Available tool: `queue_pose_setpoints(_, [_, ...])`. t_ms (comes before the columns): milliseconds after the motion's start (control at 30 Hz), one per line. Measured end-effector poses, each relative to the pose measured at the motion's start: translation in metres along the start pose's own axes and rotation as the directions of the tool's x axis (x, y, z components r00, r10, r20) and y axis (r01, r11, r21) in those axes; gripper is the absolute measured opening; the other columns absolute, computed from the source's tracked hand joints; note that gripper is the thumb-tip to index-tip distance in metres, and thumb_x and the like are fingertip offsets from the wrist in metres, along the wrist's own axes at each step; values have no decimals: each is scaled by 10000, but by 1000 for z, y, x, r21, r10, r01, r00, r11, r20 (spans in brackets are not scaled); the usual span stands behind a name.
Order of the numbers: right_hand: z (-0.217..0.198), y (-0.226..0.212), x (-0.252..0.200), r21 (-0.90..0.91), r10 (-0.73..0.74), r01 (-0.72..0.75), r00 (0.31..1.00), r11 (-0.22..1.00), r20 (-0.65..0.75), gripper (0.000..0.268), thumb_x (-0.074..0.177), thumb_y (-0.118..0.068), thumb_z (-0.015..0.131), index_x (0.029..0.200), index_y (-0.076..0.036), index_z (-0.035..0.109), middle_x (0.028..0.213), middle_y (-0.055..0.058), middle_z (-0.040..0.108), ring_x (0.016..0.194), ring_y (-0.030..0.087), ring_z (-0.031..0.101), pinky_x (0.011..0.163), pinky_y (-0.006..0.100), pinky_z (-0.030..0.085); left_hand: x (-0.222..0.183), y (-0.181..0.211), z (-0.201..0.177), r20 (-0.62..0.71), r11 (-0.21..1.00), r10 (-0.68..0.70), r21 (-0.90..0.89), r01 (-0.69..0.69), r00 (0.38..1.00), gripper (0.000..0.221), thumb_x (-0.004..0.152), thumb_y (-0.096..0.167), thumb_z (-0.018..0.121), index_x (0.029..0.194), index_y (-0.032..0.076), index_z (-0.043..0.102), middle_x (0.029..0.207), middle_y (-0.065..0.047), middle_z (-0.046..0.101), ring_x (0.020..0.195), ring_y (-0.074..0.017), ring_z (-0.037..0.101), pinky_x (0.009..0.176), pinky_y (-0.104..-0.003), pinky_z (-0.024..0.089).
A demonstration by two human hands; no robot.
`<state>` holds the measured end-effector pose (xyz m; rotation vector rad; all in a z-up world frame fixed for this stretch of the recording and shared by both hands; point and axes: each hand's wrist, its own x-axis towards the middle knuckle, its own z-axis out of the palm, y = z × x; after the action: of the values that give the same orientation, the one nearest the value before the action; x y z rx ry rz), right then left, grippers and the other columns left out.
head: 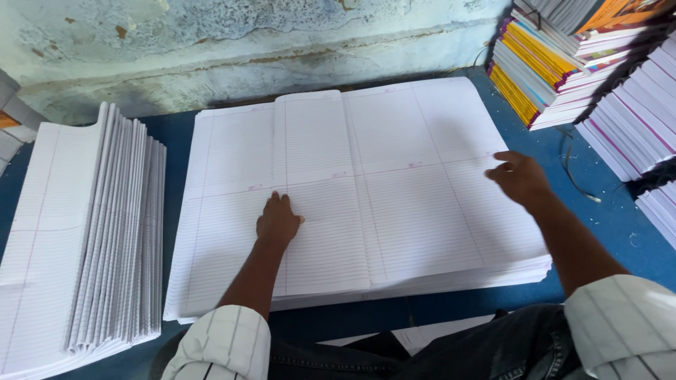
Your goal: The person folds large sheets of lined paper in half and presses the crease with a small wooden block. They repeat this process for multiple sheets, stacking the folded sheets to the left.
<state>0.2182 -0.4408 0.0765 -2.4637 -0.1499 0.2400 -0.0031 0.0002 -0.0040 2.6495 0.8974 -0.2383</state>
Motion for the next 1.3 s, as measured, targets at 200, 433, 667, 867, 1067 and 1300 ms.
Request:
queue_pose_setpoints(200, [71, -43, -13, -62, -58, 67, 989, 996, 139, 560, 939, -300, 712, 1443, -108, 558, 1305, 136, 683, 1169, 295, 664, 1042, 465, 522, -6, 3, -6, -17, 1000, -2, 12, 3, 1000, 765, 917, 383, 737, 1524, 78, 386, 1666, -126, 248, 1507, -289, 305, 1120, -474, 454])
queue_pose_setpoints(433, [145, -90, -51, -33, -124, 137, 958, 990, 259, 563, 933, -296, 710, 1439, -100, 558, 1273, 165, 689, 1161, 291, 666, 1016, 442, 540, -39, 17, -25, -91, 955, -289, -96, 280, 953, 827, 801, 500, 850, 1342, -23, 505, 1323, -201, 534, 1231, -333, 536, 944, -546, 526])
queue_pose_setpoints(667, [178, -145, -87, 91, 36, -75, 928, 993, 371, 625, 930, -287, 678, 1484, -61, 495, 1217, 188, 713, 1005, 334, 764, 903, 421, 620, -57, 14, -32, -84, 887, -401, -283, 364, 912, 844, 725, 576, 882, 1215, -28, 557, 1214, -207, 586, 1113, -342, 618, 797, -473, 600])
queue_pose_setpoints(867, [198, -168, -105, 51, 11, -29, 949, 998, 314, 742, 935, -352, 734, 1489, 37, 430, 1242, 261, 664, 1030, 269, 668, 894, 385, 550, -55, 8, -28, -66, 881, -386, -322, 346, 920, 811, 739, 527, 895, 1210, -26, 536, 1214, -220, 572, 1092, -356, 622, 748, -465, 618])
queue_pose_setpoints(1067, [200, -176, -104, 373, 25, -229, 878, 899, 479, 573, 934, -317, 671, 1341, 73, 564, 1154, 244, 699, 1013, 313, 708, 840, 430, 592, -47, -2, -27, 10, 862, -354, -384, 331, 935, 814, 755, 462, 894, 1268, -40, 510, 1237, -222, 551, 1102, -358, 631, 768, -451, 623])
queue_pose_setpoints(1300, [196, -189, -103, 596, 79, -420, 855, 684, 513, 483, 958, -142, 626, 1373, 67, 496, 1254, 275, 635, 1138, 341, 667, 953, 410, 584, -33, -22, -22, 103, 795, -254, -543, 269, 962, 721, 787, 445, 828, 1218, -78, 581, 1091, -258, 713, 942, -340, 750, 747, -417, 618])
